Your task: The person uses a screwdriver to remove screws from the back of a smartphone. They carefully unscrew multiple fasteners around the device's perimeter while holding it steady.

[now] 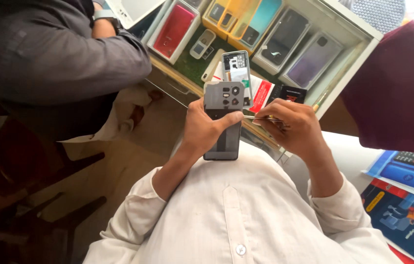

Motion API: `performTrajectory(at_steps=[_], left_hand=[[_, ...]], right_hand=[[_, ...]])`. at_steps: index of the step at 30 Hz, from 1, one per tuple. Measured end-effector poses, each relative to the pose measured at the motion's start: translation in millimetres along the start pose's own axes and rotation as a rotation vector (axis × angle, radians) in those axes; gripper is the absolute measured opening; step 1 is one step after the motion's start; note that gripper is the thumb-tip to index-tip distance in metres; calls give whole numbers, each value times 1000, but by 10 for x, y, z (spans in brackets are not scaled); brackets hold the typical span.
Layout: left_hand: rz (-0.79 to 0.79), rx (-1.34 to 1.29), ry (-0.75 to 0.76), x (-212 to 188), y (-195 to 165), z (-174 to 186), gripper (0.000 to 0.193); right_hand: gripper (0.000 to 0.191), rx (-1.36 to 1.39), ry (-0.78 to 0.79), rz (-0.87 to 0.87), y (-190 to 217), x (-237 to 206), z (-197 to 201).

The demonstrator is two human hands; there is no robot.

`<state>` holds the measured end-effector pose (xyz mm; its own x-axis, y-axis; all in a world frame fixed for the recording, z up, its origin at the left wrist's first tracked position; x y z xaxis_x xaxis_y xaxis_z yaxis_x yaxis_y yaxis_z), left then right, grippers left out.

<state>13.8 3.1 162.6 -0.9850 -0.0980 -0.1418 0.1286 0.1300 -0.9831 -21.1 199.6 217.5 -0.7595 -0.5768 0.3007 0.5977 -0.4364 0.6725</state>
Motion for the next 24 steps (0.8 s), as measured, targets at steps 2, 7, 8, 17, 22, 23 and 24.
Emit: performTrajectory(at_steps=[2,7,8,17,22,23,24], left_hand=[[40,-42,21,-50,44,-36,25],[136,-148,38,-44,121,-68,19],[139,-179,39,-39,131,-70,19],[29,-106,-6,-74,144,-26,21],[100,-126,-41,-118,170,-14,21],[97,-135,-36,-121,166,-20,21],[94,-145,-31,-124,162,-26,20]], right_hand=[[11,-70,-7,52,42,-58,-5],[9,-140,37,52,-19,-116,-32],[10,-112,51,55,-42,-116,-36],[21,50,113,-17,-41,-81,-43],[11,-139,25,103,96,-73,-17],[11,-159,23,118,105,-70,-17],[12,-181,23,132,110,-68,-18]])
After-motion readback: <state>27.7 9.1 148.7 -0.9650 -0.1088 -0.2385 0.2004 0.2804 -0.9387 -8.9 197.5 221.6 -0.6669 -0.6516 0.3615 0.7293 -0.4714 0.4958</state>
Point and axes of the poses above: each hand's wrist, its own x-axis towards the middle knuckle, its own z-axis out of the back of the hand, y = z × x, the point moved 4 cm from there along x, towards the middle knuckle, and after that the axes turned 1 degree about -y, right-handed, at the moved point
